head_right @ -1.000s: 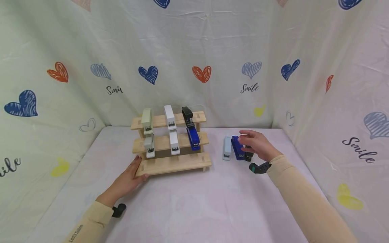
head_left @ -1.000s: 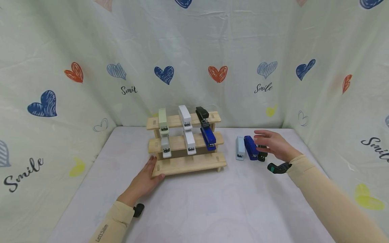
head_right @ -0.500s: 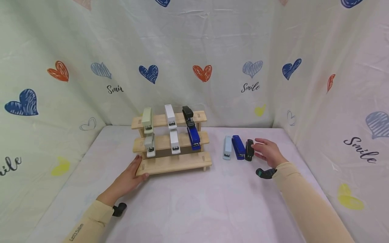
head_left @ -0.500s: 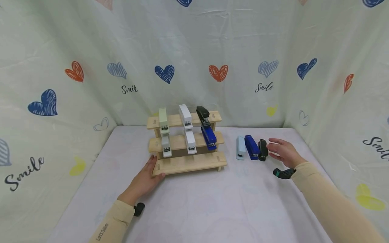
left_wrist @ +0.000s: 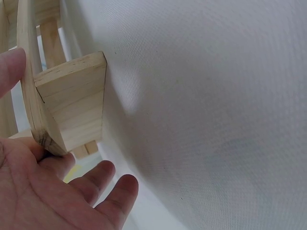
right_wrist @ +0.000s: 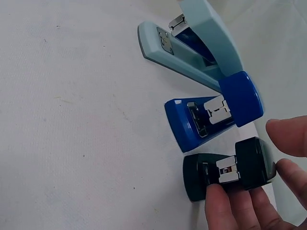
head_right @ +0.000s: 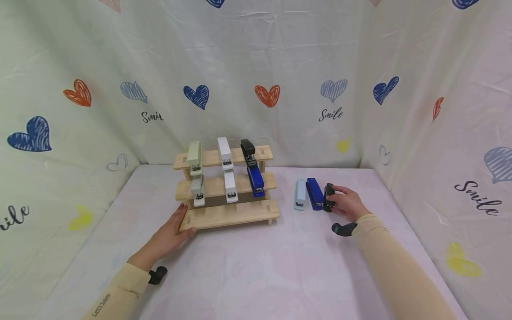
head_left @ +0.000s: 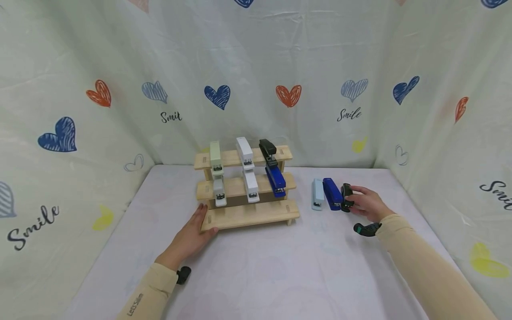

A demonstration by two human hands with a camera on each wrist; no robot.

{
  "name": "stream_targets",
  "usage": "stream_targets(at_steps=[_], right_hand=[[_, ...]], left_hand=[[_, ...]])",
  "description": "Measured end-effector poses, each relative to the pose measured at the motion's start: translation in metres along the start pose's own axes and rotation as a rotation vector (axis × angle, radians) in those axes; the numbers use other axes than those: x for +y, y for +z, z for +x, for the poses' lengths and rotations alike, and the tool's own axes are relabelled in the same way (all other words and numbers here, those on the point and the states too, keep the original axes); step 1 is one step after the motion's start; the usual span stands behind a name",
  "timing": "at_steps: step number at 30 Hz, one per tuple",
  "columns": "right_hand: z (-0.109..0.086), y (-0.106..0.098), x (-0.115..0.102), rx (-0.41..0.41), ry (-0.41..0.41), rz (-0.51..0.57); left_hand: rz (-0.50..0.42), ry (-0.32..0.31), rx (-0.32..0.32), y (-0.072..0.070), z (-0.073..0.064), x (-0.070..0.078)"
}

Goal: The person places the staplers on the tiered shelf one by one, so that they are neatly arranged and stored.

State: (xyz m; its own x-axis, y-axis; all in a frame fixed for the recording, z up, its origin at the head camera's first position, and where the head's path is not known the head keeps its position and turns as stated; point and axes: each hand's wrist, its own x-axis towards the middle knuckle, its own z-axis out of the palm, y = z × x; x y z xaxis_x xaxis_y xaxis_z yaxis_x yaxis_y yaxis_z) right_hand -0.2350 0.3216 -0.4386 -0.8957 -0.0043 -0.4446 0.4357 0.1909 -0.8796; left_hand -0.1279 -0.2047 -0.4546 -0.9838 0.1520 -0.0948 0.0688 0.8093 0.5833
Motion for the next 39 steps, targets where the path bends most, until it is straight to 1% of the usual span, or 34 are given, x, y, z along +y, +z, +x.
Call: stream_targets(at_steps=[5, 11, 17, 18, 24, 34, 39], right_hand=[[0.0017, -0.0002, 0.0012, -0.01, 0.006, 0.035], [0.003, -0.0005, 0.0024, -0.003, 0.003, 0.027], [0.0057, -0.0026, 0.0021, -0.028, 0.0, 0.008], [0.0061, -0.0032, 0.0016, -0.044, 0.001, -0.002], [0.0087, -0.0033, -0.0003, -0.061, 0.025, 0.016], [0.0075, -0.0009, 0.001, -0.064, 0.045, 0.16], [0.0097, -0.0004, 0.0036, -0.038, 0.069, 0.216]], left_hand=[[0.001, -0.006, -0.004, -0.0004, -0.0002, 0.0013], [0.008, 0.001, -0.002, -0.0007, -0.0007, 0.0017], [0.005, 0.004, -0.004, -0.0005, -0.0003, 0.0002], [0.003, 0.003, -0.003, -0.0006, -0.0002, 0.0001], [-0.001, 0.003, 0.004, -0.0003, 0.0007, -0.0008], [-0.001, -0.005, 0.002, 0.0005, 0.0012, -0.0021], [-0.011, 0.004, 0.01, 0.0014, 0.0009, -0.003]])
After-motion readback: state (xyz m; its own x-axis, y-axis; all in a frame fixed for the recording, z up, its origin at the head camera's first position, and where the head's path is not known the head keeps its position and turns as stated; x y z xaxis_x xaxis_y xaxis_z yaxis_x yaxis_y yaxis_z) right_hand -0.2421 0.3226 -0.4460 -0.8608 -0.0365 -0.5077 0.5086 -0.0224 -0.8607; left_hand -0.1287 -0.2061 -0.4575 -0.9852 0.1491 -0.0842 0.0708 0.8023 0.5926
